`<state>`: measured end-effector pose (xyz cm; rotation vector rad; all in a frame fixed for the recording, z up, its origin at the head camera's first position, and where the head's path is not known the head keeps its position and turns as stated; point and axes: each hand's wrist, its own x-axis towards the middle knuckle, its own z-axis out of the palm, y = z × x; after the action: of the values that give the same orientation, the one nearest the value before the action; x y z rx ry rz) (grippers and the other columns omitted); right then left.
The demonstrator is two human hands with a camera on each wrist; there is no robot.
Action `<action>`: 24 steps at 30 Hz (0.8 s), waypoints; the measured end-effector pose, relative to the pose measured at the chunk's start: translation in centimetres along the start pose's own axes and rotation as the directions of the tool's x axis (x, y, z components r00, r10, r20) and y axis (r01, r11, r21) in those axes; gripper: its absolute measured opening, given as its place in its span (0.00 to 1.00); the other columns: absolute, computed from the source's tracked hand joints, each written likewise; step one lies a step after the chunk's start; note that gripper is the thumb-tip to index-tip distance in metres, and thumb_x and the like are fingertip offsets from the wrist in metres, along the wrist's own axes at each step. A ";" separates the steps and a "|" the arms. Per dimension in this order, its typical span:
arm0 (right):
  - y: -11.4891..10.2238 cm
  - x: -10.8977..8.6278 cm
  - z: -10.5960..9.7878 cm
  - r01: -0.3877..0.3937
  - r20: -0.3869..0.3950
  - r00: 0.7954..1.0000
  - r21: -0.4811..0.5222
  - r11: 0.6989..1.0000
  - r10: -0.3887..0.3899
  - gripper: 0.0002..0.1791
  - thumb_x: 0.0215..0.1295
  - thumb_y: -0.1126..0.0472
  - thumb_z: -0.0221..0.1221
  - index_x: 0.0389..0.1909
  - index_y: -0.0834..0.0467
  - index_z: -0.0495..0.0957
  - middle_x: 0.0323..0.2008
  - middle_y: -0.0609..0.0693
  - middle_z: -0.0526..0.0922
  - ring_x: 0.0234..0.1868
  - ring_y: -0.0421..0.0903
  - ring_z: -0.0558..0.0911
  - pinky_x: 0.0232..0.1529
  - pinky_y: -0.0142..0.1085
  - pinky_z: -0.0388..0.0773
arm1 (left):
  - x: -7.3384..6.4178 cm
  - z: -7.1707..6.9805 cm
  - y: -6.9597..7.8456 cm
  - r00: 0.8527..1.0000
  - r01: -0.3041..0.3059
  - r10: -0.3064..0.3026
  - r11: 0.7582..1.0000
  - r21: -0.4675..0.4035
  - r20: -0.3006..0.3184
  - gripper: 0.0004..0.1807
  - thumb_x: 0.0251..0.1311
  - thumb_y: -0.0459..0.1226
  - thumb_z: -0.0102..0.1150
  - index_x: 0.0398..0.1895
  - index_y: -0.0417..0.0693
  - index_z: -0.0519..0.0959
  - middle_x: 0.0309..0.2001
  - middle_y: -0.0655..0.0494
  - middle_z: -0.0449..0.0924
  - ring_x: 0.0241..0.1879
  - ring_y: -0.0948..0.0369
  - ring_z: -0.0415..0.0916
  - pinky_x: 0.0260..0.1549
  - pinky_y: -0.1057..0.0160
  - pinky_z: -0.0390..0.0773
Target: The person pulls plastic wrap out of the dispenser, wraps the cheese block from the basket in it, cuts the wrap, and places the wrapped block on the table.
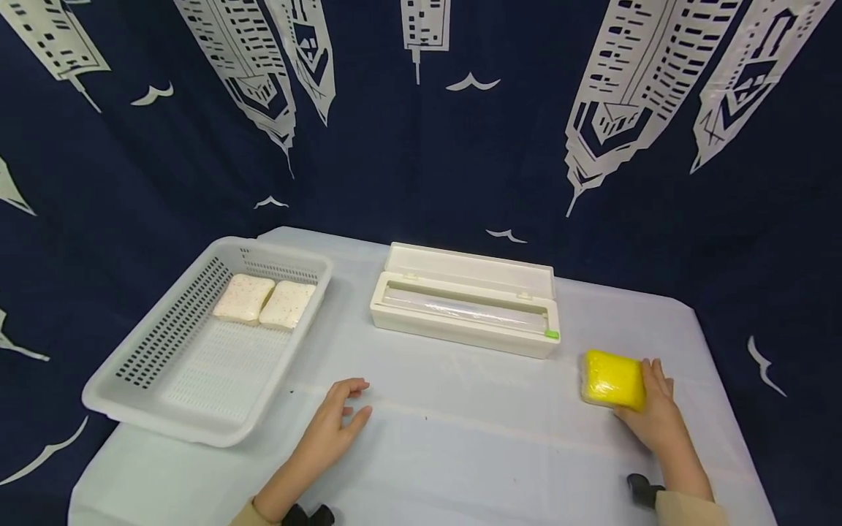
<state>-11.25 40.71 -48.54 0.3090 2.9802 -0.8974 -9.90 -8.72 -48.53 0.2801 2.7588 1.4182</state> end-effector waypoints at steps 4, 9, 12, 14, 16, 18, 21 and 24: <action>-4.4 -1.4 0.2 0.021 -0.166 0.986 -0.017 1.000 -0.024 0.37 0.65 0.67 0.57 0.73 0.68 0.55 0.73 0.72 0.51 0.73 0.74 0.48 0.67 0.71 0.49 | 1.8 -0.6 1.5 0.999 0.001 0.000 1.000 0.009 -0.039 0.18 0.65 0.33 0.59 0.56 0.41 0.74 0.53 0.46 0.76 0.46 0.55 0.77 0.41 0.61 0.81; -10.2 -0.6 1.4 0.074 -0.323 0.944 0.019 0.997 -0.064 0.15 0.69 0.64 0.56 0.54 0.64 0.79 0.54 0.65 0.79 0.55 0.66 0.77 0.54 0.59 0.75 | 6.0 -1.1 3.4 0.989 -0.016 0.017 1.000 0.006 -0.144 0.14 0.65 0.33 0.59 0.52 0.41 0.77 0.48 0.48 0.79 0.37 0.59 0.76 0.29 0.69 0.75; -12.4 1.4 2.1 0.116 -0.317 0.944 0.051 0.992 -0.094 0.14 0.70 0.64 0.56 0.52 0.64 0.80 0.51 0.63 0.81 0.50 0.62 0.80 0.48 0.53 0.80 | 9.0 -1.2 3.7 0.982 -0.038 0.045 0.998 0.039 -0.184 0.13 0.65 0.33 0.59 0.52 0.42 0.78 0.48 0.48 0.79 0.38 0.58 0.76 0.31 0.67 0.75; -13.3 2.6 2.5 0.124 -0.301 0.948 0.070 0.990 -0.098 0.14 0.70 0.63 0.57 0.53 0.64 0.80 0.51 0.63 0.81 0.49 0.60 0.80 0.46 0.49 0.80 | 10.9 -1.0 3.5 0.979 -0.044 0.056 0.997 0.066 -0.197 0.14 0.64 0.32 0.60 0.52 0.42 0.78 0.48 0.48 0.78 0.39 0.57 0.75 0.33 0.65 0.75; -13.8 3.8 2.7 0.134 -0.292 0.950 0.064 0.989 -0.110 0.15 0.69 0.64 0.57 0.53 0.65 0.80 0.50 0.64 0.81 0.48 0.60 0.79 0.44 0.45 0.77 | 12.5 -0.9 3.3 0.977 -0.039 0.055 0.996 0.084 -0.205 0.15 0.62 0.31 0.61 0.52 0.42 0.79 0.47 0.47 0.77 0.39 0.56 0.75 0.35 0.62 0.76; -14.0 4.7 2.9 0.129 -0.270 0.956 0.053 0.990 -0.110 0.16 0.69 0.63 0.57 0.53 0.66 0.79 0.50 0.65 0.80 0.48 0.60 0.77 0.43 0.44 0.74 | 13.8 -0.7 3.0 0.976 -0.029 0.050 0.994 0.102 -0.210 0.16 0.61 0.31 0.63 0.53 0.42 0.79 0.46 0.46 0.76 0.40 0.55 0.75 0.38 0.60 0.77; -14.1 5.8 2.8 0.114 -0.214 0.971 0.027 0.993 -0.106 0.18 0.69 0.63 0.56 0.56 0.67 0.77 0.53 0.67 0.77 0.49 0.62 0.73 0.45 0.49 0.72 | 15.2 -0.5 2.8 0.977 -0.015 0.039 0.993 0.116 -0.211 0.17 0.59 0.32 0.66 0.53 0.41 0.79 0.46 0.43 0.74 0.43 0.52 0.75 0.43 0.56 0.78; -14.1 6.8 2.7 0.099 -0.118 0.988 -0.002 0.995 -0.099 0.21 0.69 0.63 0.55 0.59 0.67 0.74 0.58 0.69 0.75 0.53 0.63 0.70 0.54 0.57 0.71 | 16.1 -0.3 2.6 0.981 -0.004 0.030 0.991 0.137 -0.189 0.18 0.59 0.32 0.66 0.53 0.42 0.80 0.46 0.42 0.74 0.47 0.51 0.74 0.46 0.54 0.78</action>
<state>-20.71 28.98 -43.64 0.2231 3.1276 -0.9258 -25.42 -4.68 -45.29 0.1794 3.0207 1.3284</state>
